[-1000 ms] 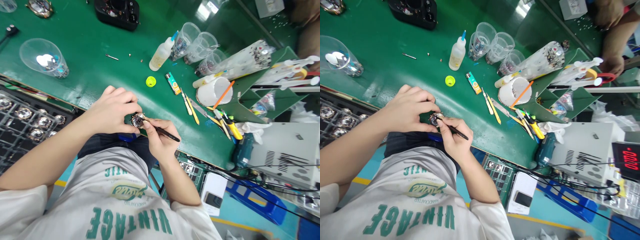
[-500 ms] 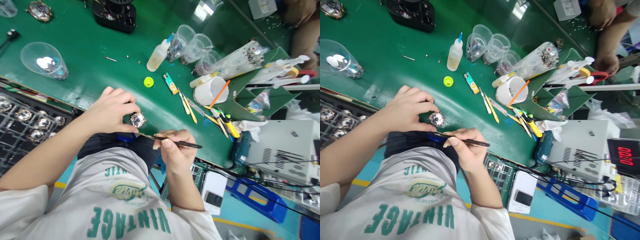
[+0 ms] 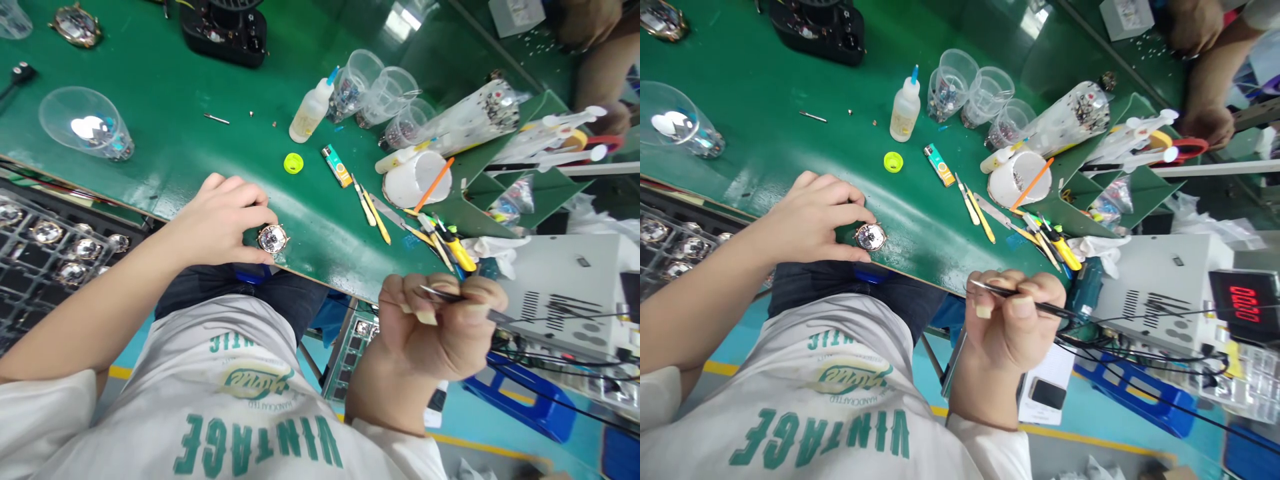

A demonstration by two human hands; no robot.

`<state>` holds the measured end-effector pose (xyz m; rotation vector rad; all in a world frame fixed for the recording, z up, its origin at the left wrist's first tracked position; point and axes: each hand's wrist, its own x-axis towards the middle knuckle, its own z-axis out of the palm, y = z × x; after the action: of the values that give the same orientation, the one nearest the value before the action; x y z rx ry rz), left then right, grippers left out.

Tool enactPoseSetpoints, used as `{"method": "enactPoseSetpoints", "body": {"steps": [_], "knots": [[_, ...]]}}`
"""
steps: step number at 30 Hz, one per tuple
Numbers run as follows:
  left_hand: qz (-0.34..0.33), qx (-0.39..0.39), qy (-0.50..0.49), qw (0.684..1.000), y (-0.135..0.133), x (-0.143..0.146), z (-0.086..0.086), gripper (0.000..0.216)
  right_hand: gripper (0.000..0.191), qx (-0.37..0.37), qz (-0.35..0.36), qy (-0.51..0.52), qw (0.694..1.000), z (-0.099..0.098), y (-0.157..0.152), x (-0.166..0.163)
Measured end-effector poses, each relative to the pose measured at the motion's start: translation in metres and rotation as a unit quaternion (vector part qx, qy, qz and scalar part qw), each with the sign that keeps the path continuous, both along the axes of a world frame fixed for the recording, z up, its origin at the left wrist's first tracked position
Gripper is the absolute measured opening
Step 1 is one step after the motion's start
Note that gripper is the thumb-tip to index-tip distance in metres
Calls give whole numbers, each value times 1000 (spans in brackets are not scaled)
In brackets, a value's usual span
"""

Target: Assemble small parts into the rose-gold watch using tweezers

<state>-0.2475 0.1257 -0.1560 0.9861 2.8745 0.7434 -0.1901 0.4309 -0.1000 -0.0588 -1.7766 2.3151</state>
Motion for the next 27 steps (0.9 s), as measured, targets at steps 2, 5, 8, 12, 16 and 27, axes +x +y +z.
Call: {"method": "enactPoseSetpoints", "body": {"steps": [2, 5, 8, 12, 16, 27], "knots": [[5, -5, -8, 1000, 1, 1, 1, 49, 22, 52, -37, 9, 998, -8, -14, 1], [5, -7, -15, 1000, 1, 1, 3, 48, 18, 113, 8, 0, 994, -28, -44, 2], [-9, -6, -16, 1000, -1, 0, 4, 44, 16, 119, 122, -28, 985, -48, -65, -4], [-34, -8, -15, 999, -4, -1, 5, 41, 23, 127, 175, -73, 974, -60, -73, -20], [-27, -12, -14, 999, -4, -1, 4, 47, 25, 144, 177, -97, 969, -61, -76, -28], [-24, -7, 1, 1000, -3, -1, -1, 43, 28, 163, 180, -89, 966, -59, -79, -29]]}}
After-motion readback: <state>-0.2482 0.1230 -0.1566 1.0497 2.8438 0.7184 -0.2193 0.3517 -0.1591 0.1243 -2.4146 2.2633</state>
